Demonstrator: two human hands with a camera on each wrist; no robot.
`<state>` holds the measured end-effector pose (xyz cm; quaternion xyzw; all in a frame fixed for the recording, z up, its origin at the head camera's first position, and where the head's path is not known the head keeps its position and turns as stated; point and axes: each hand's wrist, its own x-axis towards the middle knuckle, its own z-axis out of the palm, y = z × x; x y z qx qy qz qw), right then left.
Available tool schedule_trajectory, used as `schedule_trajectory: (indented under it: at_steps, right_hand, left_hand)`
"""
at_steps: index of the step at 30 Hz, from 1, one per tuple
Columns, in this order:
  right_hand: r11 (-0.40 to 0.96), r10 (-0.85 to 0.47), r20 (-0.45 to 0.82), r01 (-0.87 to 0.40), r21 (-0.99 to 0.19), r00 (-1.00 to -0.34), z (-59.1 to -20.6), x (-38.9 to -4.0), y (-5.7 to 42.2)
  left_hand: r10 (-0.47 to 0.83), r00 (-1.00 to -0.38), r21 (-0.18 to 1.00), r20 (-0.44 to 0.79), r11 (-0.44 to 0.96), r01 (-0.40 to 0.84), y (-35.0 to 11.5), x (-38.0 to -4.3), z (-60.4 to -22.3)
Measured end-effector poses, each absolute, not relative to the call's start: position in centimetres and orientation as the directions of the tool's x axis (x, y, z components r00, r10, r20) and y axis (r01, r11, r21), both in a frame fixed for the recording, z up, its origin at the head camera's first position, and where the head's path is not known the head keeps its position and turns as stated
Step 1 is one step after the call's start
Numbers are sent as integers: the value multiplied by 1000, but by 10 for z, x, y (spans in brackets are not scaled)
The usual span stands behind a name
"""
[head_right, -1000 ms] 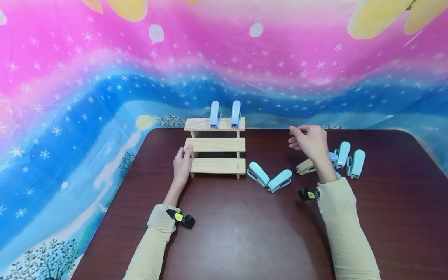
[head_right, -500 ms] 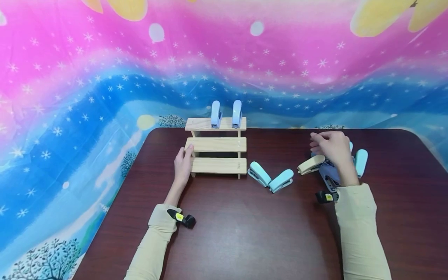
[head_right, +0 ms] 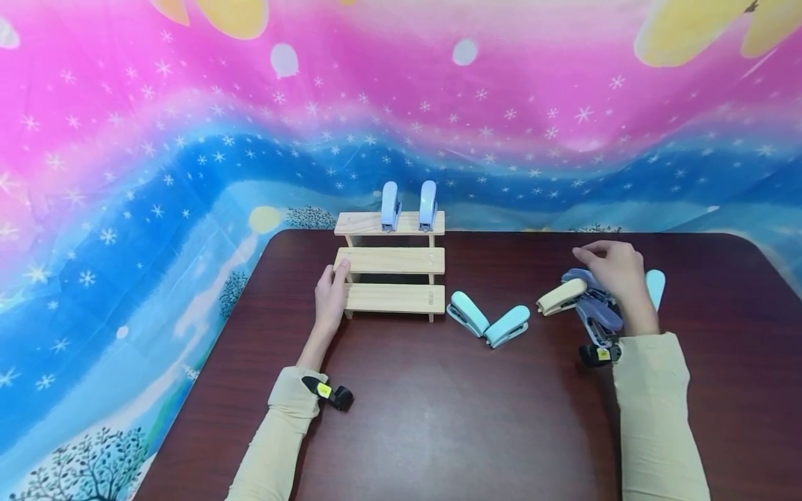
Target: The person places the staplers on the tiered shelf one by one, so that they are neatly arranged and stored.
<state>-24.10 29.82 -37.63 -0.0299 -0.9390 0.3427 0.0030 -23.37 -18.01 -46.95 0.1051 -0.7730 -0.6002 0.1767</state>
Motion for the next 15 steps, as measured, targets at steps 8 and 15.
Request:
schedule_trajectory:
  at_steps: [8, 15]
  right_hand:
    - [782, -21, -90, 40, -622, -996, -380, -241, 309]
    - [817, -143, -160, -25, -577, -977, -384, -247, 317]
  left_hand:
    - [-373, -916, 964, 150, 260, 53, -179, -233, -469]
    - [-373, -915, 965, 155, 255, 59, -180, -233, -470]
